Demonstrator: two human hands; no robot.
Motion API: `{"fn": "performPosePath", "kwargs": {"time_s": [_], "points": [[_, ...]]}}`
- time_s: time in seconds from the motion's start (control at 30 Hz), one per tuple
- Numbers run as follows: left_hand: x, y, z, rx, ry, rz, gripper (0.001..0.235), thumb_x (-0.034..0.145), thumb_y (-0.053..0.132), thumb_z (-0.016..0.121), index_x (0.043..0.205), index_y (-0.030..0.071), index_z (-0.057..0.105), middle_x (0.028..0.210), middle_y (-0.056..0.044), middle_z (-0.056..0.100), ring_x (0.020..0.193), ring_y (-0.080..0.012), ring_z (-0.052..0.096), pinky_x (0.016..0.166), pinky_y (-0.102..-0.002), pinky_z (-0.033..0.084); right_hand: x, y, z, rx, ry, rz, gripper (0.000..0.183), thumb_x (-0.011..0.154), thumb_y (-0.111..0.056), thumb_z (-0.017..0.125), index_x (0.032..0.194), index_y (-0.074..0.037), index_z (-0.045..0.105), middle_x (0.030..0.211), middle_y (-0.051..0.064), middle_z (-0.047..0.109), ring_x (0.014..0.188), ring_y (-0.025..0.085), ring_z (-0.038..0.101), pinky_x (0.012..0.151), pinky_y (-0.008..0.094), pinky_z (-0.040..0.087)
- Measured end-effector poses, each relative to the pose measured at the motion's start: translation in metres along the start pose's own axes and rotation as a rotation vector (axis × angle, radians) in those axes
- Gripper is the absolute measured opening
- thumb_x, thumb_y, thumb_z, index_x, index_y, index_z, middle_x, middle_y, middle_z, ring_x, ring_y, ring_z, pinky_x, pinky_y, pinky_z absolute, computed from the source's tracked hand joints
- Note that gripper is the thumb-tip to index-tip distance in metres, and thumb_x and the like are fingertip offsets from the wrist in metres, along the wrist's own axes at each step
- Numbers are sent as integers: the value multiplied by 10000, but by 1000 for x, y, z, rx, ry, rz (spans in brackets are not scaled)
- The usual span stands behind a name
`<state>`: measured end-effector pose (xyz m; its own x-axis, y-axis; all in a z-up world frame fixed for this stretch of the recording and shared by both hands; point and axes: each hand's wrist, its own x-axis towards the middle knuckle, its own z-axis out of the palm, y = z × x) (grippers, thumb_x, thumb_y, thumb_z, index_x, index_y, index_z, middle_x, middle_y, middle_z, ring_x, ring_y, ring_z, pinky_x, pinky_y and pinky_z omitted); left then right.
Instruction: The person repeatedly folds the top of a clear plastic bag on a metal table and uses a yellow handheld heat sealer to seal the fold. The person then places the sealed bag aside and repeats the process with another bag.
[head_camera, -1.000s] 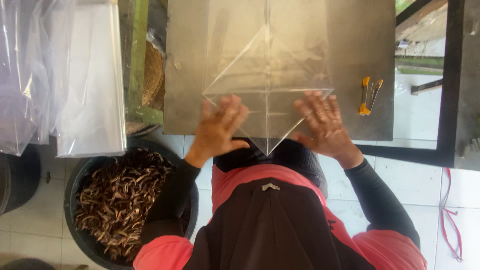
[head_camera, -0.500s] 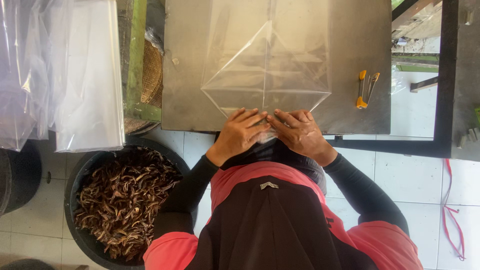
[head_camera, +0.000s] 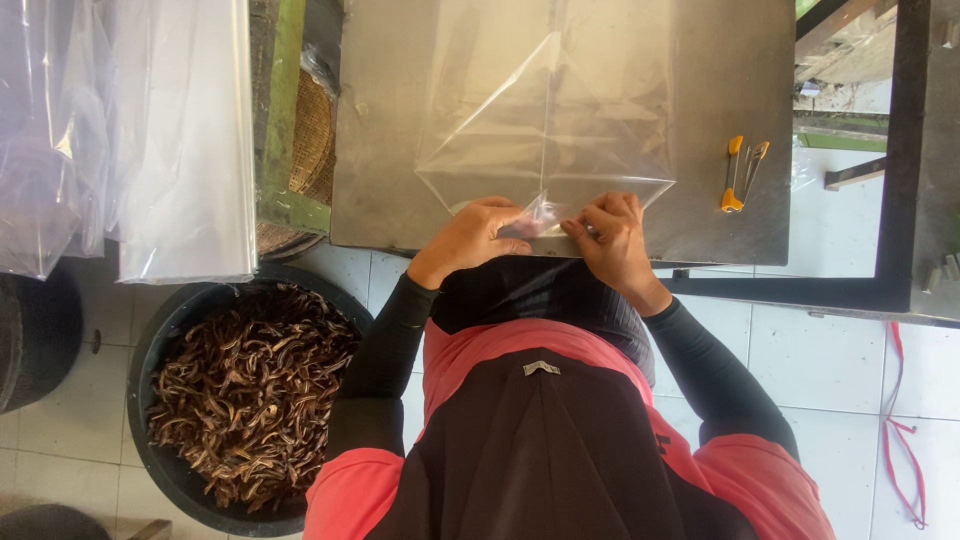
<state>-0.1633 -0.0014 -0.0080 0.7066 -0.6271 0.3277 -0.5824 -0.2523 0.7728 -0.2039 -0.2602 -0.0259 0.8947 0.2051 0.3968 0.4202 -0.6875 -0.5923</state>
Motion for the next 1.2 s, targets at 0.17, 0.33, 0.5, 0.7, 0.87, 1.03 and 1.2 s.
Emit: {"fn": "performPosePath", "kwargs": {"time_s": [0.17,0.33,0.5,0.7,0.87,1.03,1.2], "points": [[4,-14,11,230,189,-135,382,877,295,836,1191,122,706,744,-67,693,730,-258,671,786,-388,492,5,-5,-7,-46,26,72,122,916,-208,784,884,-104,727,868,55,630,918,296,538,889,421,371],[5,-19,23,293,300,-162,389,823,337,870,1108,149,683,679,22,683,625,-158,647,771,-373,482,9,-10,-12,-84,45,95,138,918,-226,792,924,-121,703,842,-6,664,901,250,567,914,416,352],[0,-13,23,296,360,-149,488,776,321,892,1174,141,675,653,22,603,639,-151,614,744,-349,474,10,-16,-10,-127,54,125,188,879,-257,810,875,-118,684,800,10,651,886,260,576,897,430,350],[1,-11,25,361,410,-131,518,751,362,876,1180,149,679,610,37,551,612,-141,556,767,-352,461,9,-14,-7,-149,79,114,213,884,-278,802,902,-122,660,827,6,663,899,266,584,913,437,358],[-1,-7,26,448,472,-168,320,872,337,824,1128,165,738,613,32,543,647,-163,527,762,-354,433,7,-15,-6,-172,71,140,252,910,-257,778,1076,-110,658,772,10,635,889,276,582,916,451,364],[1,0,22,451,477,-163,259,885,282,824,1115,181,759,629,39,565,675,-165,526,799,-359,423,9,-17,-4,-270,132,20,170,952,-188,728,1115,-163,685,894,3,669,911,273,585,918,433,368],[0,2,20,422,463,-149,290,862,275,828,1129,187,755,679,53,603,744,-165,553,825,-361,413,4,-17,-3,-274,115,44,77,952,-167,720,1025,-172,698,881,19,646,925,280,583,918,435,370]]}}
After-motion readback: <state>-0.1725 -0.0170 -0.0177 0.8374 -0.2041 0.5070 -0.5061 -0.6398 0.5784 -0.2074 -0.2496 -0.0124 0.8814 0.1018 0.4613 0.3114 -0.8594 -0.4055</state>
